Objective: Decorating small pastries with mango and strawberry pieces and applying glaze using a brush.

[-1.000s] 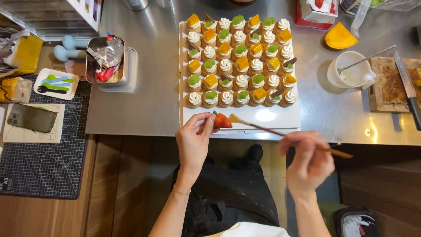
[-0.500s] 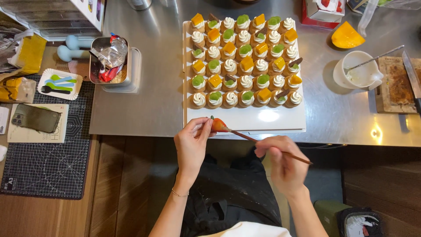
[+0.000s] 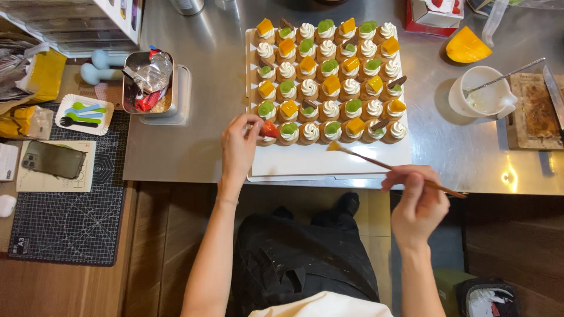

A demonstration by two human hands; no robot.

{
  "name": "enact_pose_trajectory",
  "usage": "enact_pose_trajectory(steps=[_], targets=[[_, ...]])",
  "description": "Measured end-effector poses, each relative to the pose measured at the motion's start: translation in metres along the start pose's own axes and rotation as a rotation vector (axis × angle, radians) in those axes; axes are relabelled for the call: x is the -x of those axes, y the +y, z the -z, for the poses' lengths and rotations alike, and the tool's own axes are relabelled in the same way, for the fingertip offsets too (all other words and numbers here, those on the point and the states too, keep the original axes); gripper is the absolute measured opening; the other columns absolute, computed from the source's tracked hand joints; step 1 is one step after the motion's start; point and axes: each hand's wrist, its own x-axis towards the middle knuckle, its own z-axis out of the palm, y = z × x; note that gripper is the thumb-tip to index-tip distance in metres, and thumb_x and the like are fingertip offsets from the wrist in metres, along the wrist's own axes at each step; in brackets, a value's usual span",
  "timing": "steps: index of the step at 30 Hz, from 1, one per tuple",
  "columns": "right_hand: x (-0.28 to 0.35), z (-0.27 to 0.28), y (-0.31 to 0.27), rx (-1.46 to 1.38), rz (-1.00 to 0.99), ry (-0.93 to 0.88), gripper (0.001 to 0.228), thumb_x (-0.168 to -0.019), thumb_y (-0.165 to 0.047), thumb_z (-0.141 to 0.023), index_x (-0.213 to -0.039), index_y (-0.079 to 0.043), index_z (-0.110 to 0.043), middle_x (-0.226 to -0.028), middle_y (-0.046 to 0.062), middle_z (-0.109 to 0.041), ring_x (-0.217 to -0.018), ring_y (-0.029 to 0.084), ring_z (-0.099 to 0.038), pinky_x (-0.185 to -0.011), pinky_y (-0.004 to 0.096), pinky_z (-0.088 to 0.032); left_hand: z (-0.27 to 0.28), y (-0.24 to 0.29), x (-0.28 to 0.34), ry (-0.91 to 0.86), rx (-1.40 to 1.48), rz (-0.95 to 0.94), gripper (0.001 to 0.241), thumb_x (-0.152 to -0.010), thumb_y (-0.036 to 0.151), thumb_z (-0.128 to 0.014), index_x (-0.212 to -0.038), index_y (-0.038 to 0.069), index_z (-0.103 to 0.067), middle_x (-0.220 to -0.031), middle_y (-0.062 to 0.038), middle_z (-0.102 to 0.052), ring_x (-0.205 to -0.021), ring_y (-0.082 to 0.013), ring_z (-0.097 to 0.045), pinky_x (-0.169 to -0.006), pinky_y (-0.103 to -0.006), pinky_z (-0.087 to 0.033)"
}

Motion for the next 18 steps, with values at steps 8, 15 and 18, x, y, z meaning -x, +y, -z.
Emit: enact_pose_trajectory(steps=[8,15,18], targets=[[0.007,0.021,0.018,-0.014,-0.058,0.124,0.029,-0.122,-0.022,-0.045,-0.116,0.004,-0.057,-0.091,0.010,-0.064,-0.075,0.016,-0.065,-0.072,0.027,-0.055,-0.007,-0.031,-0.006,0.044,-0.466,-0.133,0.010,-0.094,0.017,-0.073,-0.094,0.007,-0.070,-0.090,-0.007,-0.071,-0.088,-0.0287,-0.064,-0.073,-0.0421,-0.052],[0.007,0.025,0.025,-0.008,-0.087,0.177,0.032,-0.123,-0.026,-0.046,-0.117,0.004,-0.057,-0.091,0.011,-0.065,-0.075,0.017,-0.066,-0.072,0.028,-0.056,-0.011,-0.043,-0.005,0.027,-0.551,-0.134,0.009,-0.094,0.016,-0.073,-0.092,0.008,-0.069,-0.092,-0.006,-0.071,-0.091,-0.0295,-0.063,-0.073,-0.0433,-0.051],[0.006,0.026,0.031,-0.012,-0.089,0.189,0.033,-0.123,-0.027,-0.047,-0.117,0.004,-0.057,-0.090,0.012,-0.065,-0.074,0.017,-0.066,-0.072,0.028,-0.055,-0.013,-0.046,-0.007,0.041,-0.584,-0.216,0.008,-0.094,0.014,-0.072,-0.094,0.007,-0.069,-0.095,-0.007,-0.069,-0.093,-0.0298,-0.062,-0.076,-0.0430,-0.052]])
